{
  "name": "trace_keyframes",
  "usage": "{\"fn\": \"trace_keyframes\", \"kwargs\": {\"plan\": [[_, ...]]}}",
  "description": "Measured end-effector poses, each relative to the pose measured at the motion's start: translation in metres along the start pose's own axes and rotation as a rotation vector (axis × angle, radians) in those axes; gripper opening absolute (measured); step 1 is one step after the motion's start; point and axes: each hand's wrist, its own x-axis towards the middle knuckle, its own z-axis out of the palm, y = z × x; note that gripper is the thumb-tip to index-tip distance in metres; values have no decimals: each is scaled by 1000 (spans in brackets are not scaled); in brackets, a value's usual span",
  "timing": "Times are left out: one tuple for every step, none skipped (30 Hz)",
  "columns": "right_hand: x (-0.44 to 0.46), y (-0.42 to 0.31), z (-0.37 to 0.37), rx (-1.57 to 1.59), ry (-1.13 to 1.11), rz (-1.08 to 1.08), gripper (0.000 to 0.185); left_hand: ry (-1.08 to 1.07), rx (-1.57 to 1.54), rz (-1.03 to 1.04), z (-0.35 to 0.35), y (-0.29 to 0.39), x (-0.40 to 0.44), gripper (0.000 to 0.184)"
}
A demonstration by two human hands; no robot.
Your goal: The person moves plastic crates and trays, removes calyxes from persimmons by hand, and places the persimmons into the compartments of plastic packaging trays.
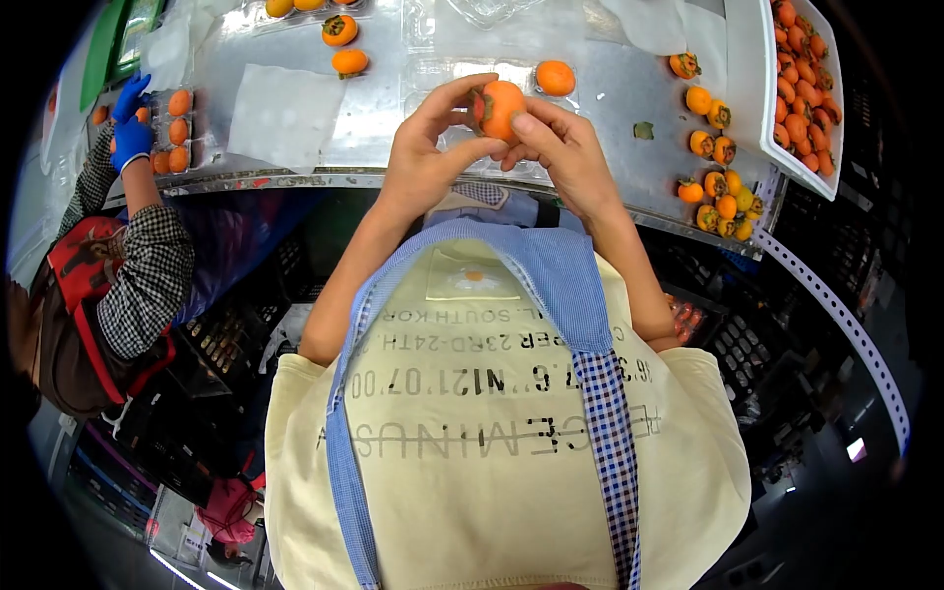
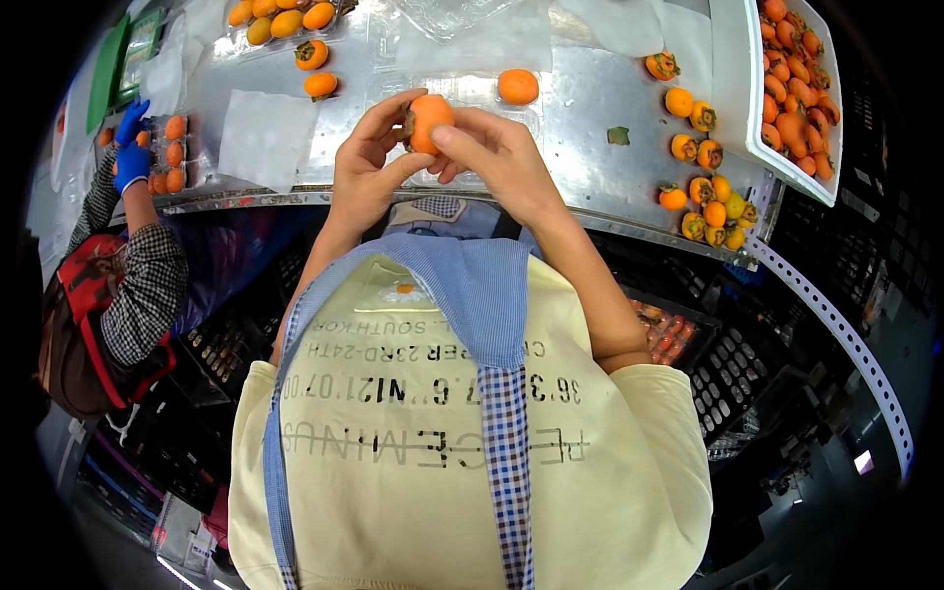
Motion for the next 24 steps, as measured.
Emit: {"fn": "trace_keyframes", "kwargs": {"plan": [[0, 1, 0, -6, 6, 9, 38, -3, 22, 10, 0, 0, 0, 54], [0, 2, -1, -12, 13, 18, 38, -6, 43, 20, 1, -1, -1, 54], [0, 2, -1, -19, 18, 28, 38, -8, 64, 30, 1, -1, -1, 54], [-1, 1, -1, -10, 9, 19, 38, -5, 63, 28, 2, -1, -1, 54], [-1, 0, -1, -1, 0, 11, 39, -3, 61, 26, 2, 0, -1, 54], [-2, -1, -1, 8, -8, 3, 39, 0, 59, 24, 2, 0, -2, 54], [-2, -2, -1, 17, -17, -8, 38, 1, 51, 14, 2, 1, -1, 54], [-3, -2, -1, 25, -26, -18, 38, 2, 42, 4, 2, 1, -1, 54], [-3, -2, -1, 33, -35, -29, 37, 3, 34, -6, 2, 1, -1, 54], [-3, -2, -2, 18, -26, -23, 36, -1, 56, 6, 1, 1, -1, 54], [-3, -2, -3, 3, -17, -17, 36, -4, 77, 18, 1, 0, -1, 54], [-4, -2, -5, -12, -8, -12, 36, -8, 99, 29, 0, -1, -1, 54], [-4, -1, -7, -98, 77, -46, 34, -1, 84, 40, 1, -2, -1, 54], [-4, 1, -9, -184, 161, -80, 33, 6, 70, 51, 2, -2, -1, 54], [-4, 1, -11, -270, 245, -112, 32, 14, 55, 60, 3, -2, -1, 54], [-3, 1, -12, -262, 267, -143, 30, 18, -20, 7, 4, 0, -2, 54], [-3, 0, -14, -255, 289, -173, 29, 22, -96, -47, 4, 4, -3, 54], [-2, -2, -14, -247, 312, -205, 28, 24, -171, -99, 5, 6, -4, 54], [-2, -6, -11, -170, 288, -189, 25, 20, -160, -91, 5, 6, -4, 55], [-2, -5, -9, -157, 274, -184, 25, 15, -150, -82, 5, 5, -3, 55], [-1, -4, -7, -144, 261, -179, 24, 10, -140, -73, 5, 4, -3, 55], [0, -4, -6, -131, 248, -174, 24, 12, -133, -75, 5, 4, -3, 55], [0, -3, -5, -152, 254, -183, 24, 15, -125, -77, 5, 5, -3, 55], [1, -1, -4, -172, 260, -192, 24, 19, -117, -78, 5, 5, -3, 55]]}}
